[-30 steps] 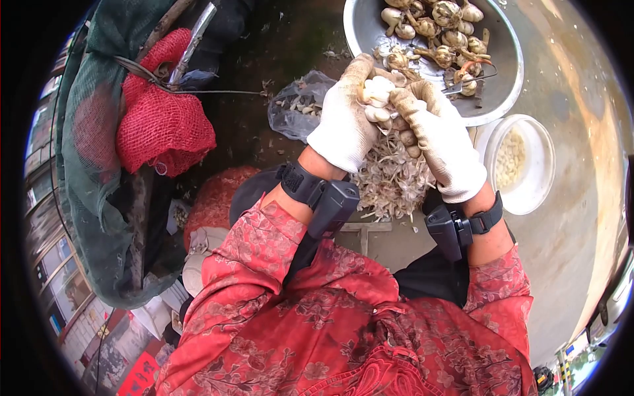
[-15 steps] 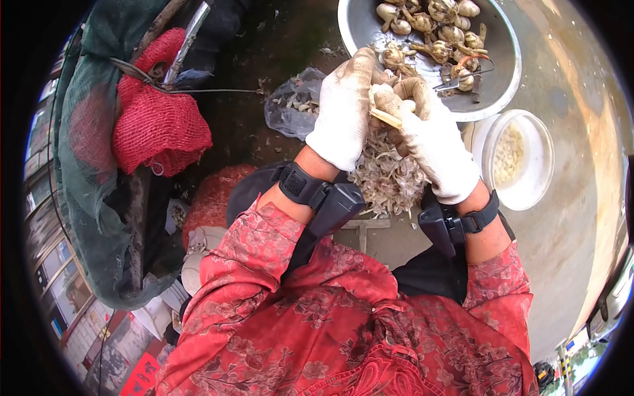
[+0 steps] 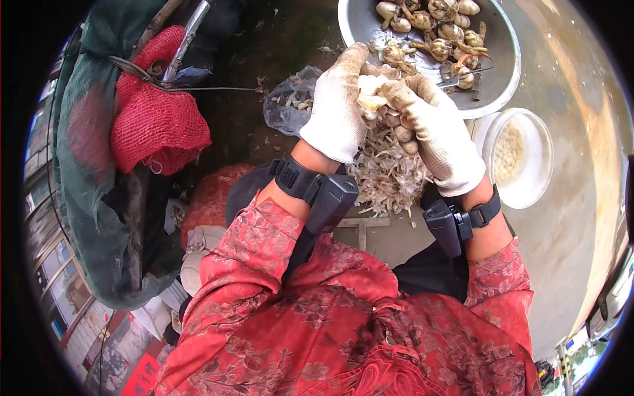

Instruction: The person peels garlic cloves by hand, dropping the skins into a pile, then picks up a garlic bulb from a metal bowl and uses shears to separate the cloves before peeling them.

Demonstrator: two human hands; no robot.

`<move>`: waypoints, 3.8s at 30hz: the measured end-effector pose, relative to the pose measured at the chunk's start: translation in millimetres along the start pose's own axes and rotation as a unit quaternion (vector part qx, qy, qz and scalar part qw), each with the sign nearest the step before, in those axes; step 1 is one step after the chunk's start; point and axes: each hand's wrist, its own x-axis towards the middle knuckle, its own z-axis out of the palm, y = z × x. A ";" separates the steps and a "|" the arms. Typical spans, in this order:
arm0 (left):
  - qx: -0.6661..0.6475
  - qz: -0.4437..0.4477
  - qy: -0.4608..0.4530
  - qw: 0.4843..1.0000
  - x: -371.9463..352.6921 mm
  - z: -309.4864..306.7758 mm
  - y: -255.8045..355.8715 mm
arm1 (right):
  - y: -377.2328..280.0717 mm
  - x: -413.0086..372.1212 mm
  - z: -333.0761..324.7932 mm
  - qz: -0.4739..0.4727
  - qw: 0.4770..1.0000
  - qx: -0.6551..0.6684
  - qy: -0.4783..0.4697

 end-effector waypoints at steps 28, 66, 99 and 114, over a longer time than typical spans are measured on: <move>0.136 0.063 -0.014 0.989 -5.0 8.3 3.9 | -6.8 -1.9 3.5 -0.023 0.996 -0.090 0.016; 0.333 0.185 -0.115 0.918 -8.6 3.4 17.7 | 14.7 19.7 -30.0 -0.076 0.980 0.178 0.053; 0.565 0.227 -0.125 0.783 -21.9 13.2 -11.1 | 0.5 3.3 -27.1 -0.005 0.996 0.090 0.004; 0.101 -0.014 -0.095 0.990 -16.3 12.7 -3.9 | -5.1 1.4 -32.5 -0.067 0.974 0.215 -0.014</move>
